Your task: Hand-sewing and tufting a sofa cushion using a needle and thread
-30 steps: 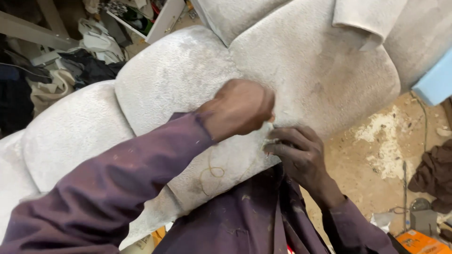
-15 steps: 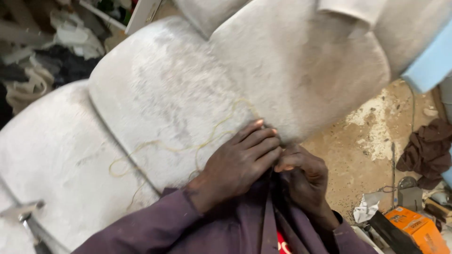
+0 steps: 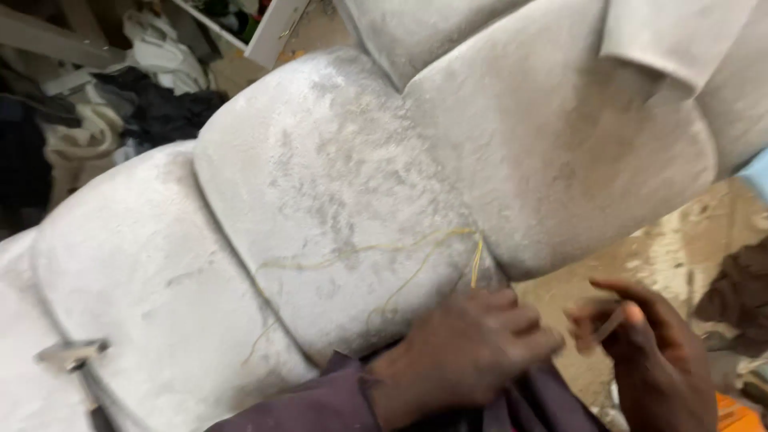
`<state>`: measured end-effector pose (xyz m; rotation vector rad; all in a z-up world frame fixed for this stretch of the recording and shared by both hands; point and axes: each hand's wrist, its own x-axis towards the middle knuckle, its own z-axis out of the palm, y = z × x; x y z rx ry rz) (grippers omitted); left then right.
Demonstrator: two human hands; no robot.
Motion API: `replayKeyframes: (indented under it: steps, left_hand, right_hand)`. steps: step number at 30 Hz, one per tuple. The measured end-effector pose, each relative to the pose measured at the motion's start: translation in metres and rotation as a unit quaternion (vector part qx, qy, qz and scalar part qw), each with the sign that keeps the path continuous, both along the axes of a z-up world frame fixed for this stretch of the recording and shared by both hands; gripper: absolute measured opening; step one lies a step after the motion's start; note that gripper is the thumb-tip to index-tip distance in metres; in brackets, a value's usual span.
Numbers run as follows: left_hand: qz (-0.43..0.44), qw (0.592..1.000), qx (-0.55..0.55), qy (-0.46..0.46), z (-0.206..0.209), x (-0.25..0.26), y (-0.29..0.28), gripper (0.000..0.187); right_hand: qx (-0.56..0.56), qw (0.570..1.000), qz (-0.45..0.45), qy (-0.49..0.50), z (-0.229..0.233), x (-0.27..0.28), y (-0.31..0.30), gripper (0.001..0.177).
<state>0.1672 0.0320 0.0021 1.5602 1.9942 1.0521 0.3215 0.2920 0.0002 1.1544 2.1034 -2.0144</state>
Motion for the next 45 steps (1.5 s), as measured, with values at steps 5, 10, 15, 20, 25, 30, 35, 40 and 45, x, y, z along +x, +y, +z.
replayKeyframes:
  steps: [5,10,15,20,25,30,35,40,45]
  left_hand:
    - [0.082,0.808,0.049,-0.581,0.062,-0.003,-0.064,0.051]
    - [0.133,0.772,0.033,-0.621,0.034,-0.005,-0.170,0.037]
    - [0.574,0.676,0.155,-0.436,0.012,-0.034,-0.269,0.042]
    - [0.633,0.674,0.070,-0.375,0.002,-0.050,-0.233,0.036]
    - [0.527,0.785,0.023,-0.324,-0.002,-0.049,-0.131,0.022]
    - [0.386,0.912,0.009,-0.137,-0.005,-0.057,-0.066,0.011]
    - [0.331,0.941,0.072,0.017,-0.037,-0.069,-0.051,0.008]
    - [0.339,0.938,0.079,0.005,-0.058,-0.068,-0.057,0.012]
    - [0.343,0.936,0.085,0.010,-0.061,-0.067,-0.055,0.011]
  right_hand:
    - [-0.322,0.939,0.088,-0.089,0.007,-0.063,-0.071,0.059]
    - [-0.551,0.834,-0.005,0.031,-0.022,-0.081,-0.076,0.049]
    - [-0.471,0.867,-0.119,0.113,-0.010,-0.040,-0.009,0.049]
    - [-0.366,0.922,-0.094,0.089,-0.029,0.016,0.067,0.047]
    - [0.231,0.969,0.069,-0.051,-0.008,-0.022,0.018,0.032]
    - [0.434,0.873,0.201,0.093,-0.001,-0.071,-0.038,0.028]
    - [0.504,0.817,0.232,0.156,-0.046,-0.100,-0.060,0.019]
    - [0.469,0.831,0.244,0.175,-0.042,-0.104,-0.053,0.012]
    - [0.450,0.839,0.261,0.161,-0.038,-0.107,-0.051,0.007]
